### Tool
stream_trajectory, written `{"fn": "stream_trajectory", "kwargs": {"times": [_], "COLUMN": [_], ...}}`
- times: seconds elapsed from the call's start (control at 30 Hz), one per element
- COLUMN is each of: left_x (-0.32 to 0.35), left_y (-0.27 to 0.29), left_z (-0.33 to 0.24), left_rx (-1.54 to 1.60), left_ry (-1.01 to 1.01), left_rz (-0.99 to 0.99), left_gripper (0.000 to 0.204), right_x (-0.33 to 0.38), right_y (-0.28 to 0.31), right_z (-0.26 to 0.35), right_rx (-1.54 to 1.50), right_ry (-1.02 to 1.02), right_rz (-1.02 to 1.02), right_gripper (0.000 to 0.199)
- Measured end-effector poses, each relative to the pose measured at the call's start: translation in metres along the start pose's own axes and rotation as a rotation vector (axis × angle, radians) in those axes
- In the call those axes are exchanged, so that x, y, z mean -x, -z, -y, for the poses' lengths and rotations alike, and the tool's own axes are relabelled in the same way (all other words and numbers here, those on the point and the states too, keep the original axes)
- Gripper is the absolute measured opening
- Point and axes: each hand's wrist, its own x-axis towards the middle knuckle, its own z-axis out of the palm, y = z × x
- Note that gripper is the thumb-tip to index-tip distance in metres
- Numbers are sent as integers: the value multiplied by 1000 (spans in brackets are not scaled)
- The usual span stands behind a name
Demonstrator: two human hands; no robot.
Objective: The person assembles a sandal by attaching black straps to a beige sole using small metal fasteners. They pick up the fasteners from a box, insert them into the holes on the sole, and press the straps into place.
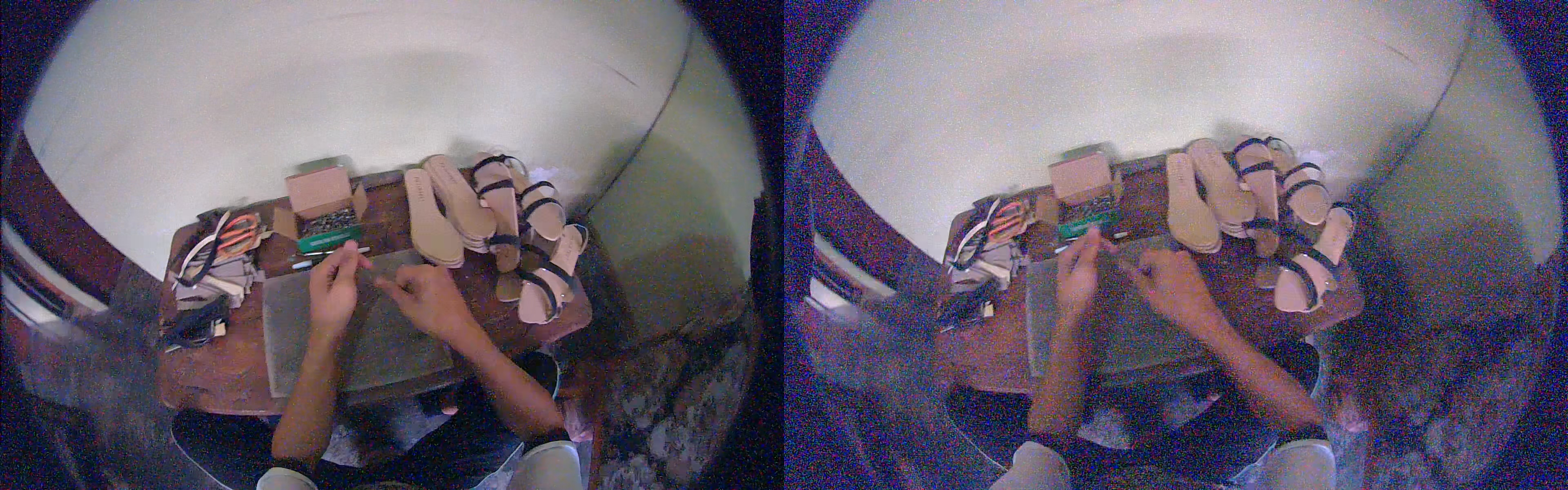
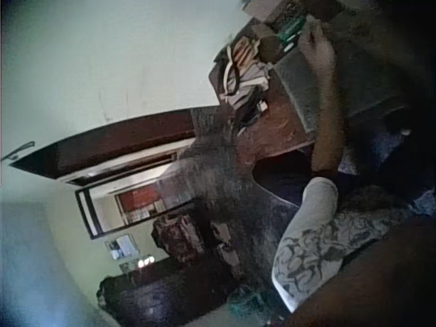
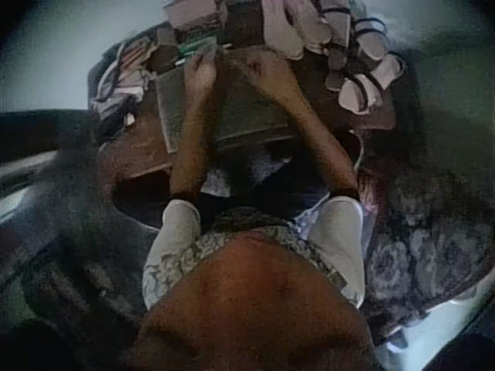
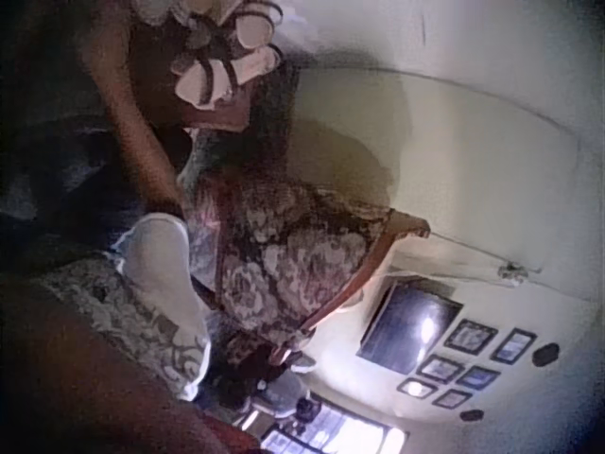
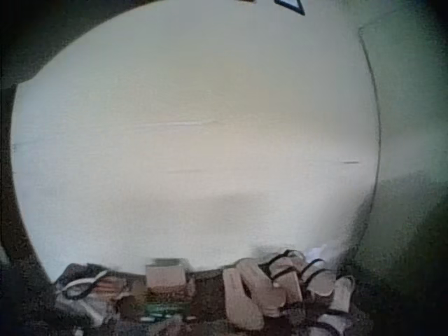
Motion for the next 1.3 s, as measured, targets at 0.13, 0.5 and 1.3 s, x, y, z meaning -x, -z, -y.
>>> {"fn": "stream_trajectory", "kwargs": {"times": [0.13,0.5,1.3], "left_x": [17,63,80], "left_y": [34,114,201], "left_z": [-3,46,43], "left_rx": [-137,-263,-756], "left_ry": [-632,-276,-165], "left_rz": [-86,-308,-116], "left_gripper": [23,42,25], "right_x": [-25,-24,-28], "right_y": [-69,-71,-123], "right_z": [18,100,68], "right_rx": [-729,-867,-132], "right_ry": [-67,-42,158], "right_rz": [145,88,-125], "right_gripper": [40,35,12]}}
